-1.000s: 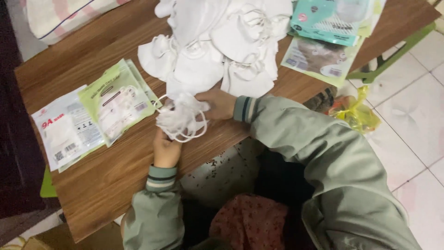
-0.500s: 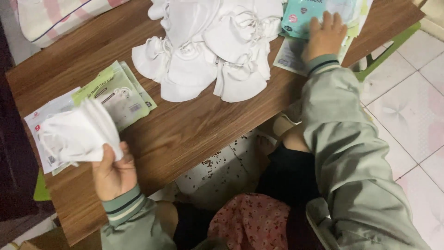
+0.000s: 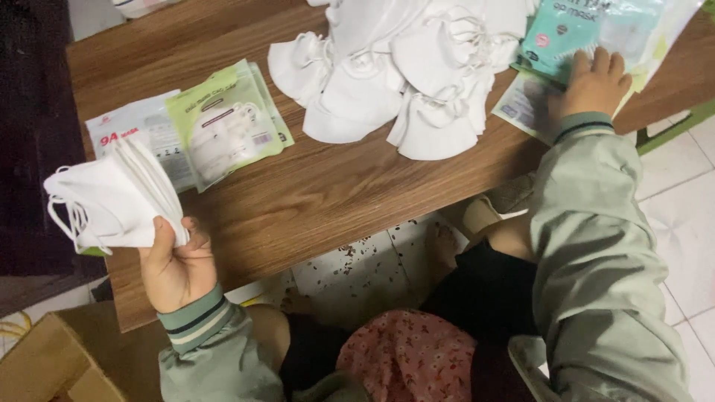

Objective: The person sits at a wooden table and repeatedly picks up white face masks, folds them, and places them into plastic packaging. They handle loose masks and sealed packages labeled '9A MASK' throughout the process.

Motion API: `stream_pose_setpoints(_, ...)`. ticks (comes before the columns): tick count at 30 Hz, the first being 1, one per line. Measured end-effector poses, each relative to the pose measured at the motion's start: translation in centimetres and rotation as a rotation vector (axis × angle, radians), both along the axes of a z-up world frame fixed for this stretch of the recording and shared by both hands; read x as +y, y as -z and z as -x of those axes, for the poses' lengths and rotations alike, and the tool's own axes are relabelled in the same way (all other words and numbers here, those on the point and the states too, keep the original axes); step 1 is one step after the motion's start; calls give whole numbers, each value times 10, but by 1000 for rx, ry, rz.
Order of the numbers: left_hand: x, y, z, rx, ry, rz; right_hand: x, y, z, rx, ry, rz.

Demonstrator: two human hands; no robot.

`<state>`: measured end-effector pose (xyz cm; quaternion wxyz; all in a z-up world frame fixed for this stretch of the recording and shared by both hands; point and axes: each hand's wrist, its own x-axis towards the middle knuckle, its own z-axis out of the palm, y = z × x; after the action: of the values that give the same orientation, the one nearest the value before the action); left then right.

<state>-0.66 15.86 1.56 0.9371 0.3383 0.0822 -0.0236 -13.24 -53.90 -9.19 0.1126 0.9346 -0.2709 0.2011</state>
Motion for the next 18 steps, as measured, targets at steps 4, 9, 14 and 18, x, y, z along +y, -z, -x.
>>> stream_pose_setpoints(4,6,-1,3,14,-42,-32,-16,26,-1,52,37,40)
stream_pose_setpoints(9,7,-6,7,68,-106,-71,-41,41,-1,-2,28,394)
stream_pose_setpoints(14,13,-4,7,39,-132,-75,-40,8,0,-246,-16,321)
stream_pose_setpoints(18,18,-6,12,12,-240,-151,4,-25,-18,-675,-307,-38)
